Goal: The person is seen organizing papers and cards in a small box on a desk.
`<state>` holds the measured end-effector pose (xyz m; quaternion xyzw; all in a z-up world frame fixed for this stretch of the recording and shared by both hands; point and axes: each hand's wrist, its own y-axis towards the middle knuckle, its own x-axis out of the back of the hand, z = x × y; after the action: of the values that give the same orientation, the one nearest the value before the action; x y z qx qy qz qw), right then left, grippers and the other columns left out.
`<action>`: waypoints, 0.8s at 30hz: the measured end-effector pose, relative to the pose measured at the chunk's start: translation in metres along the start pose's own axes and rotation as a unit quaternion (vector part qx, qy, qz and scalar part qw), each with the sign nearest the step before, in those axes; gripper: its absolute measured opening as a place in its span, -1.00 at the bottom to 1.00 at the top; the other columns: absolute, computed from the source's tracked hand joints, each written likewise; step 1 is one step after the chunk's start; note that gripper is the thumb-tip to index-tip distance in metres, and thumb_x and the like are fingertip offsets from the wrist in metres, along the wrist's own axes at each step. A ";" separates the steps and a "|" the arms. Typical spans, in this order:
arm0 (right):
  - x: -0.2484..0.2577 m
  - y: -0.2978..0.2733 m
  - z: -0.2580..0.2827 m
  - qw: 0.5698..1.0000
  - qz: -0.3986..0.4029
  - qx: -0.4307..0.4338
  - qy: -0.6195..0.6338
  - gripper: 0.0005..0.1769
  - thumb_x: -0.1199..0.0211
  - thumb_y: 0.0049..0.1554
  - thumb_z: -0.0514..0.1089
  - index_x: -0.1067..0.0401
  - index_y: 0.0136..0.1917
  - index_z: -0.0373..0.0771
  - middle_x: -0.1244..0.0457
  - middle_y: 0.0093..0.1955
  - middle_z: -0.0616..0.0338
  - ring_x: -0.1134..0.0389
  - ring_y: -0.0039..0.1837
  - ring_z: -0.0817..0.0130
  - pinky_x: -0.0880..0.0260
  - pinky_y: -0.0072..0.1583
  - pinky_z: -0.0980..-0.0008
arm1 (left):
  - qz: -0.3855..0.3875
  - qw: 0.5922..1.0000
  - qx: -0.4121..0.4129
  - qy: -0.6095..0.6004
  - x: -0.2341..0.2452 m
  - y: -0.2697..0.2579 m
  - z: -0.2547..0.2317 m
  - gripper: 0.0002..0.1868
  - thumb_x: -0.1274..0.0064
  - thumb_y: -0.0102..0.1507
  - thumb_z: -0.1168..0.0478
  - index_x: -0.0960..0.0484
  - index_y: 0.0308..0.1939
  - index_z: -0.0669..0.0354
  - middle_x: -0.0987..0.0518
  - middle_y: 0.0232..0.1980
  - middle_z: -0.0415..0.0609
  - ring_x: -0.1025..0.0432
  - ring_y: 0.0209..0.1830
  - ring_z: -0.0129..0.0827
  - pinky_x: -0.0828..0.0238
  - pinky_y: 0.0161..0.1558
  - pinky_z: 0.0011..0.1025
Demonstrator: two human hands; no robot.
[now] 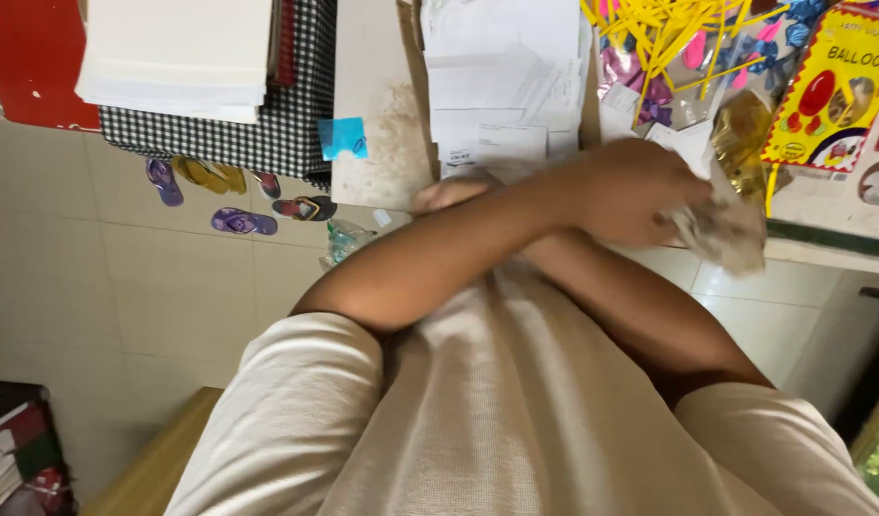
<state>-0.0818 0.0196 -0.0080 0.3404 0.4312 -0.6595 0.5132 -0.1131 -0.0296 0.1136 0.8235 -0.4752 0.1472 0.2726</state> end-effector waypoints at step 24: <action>0.111 -0.264 -0.078 0.404 -0.811 0.218 -0.364 -0.45 -0.61 -0.05 -0.17 -0.40 0.11 -0.33 -0.28 -0.01 0.12 -0.33 -0.04 0.25 -0.43 0.03 0.29 | -0.188 0.904 0.334 0.190 0.015 -0.119 0.067 -0.66 -0.14 0.20 0.16 -0.64 0.01 0.23 -0.50 0.12 0.11 -0.34 0.15 0.06 -0.32 0.14 -0.01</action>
<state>-0.3640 0.0752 -0.0797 -0.3406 0.1197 -0.9000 -0.2445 -0.0040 -0.0325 0.0302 0.8969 -0.1740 0.3966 0.0894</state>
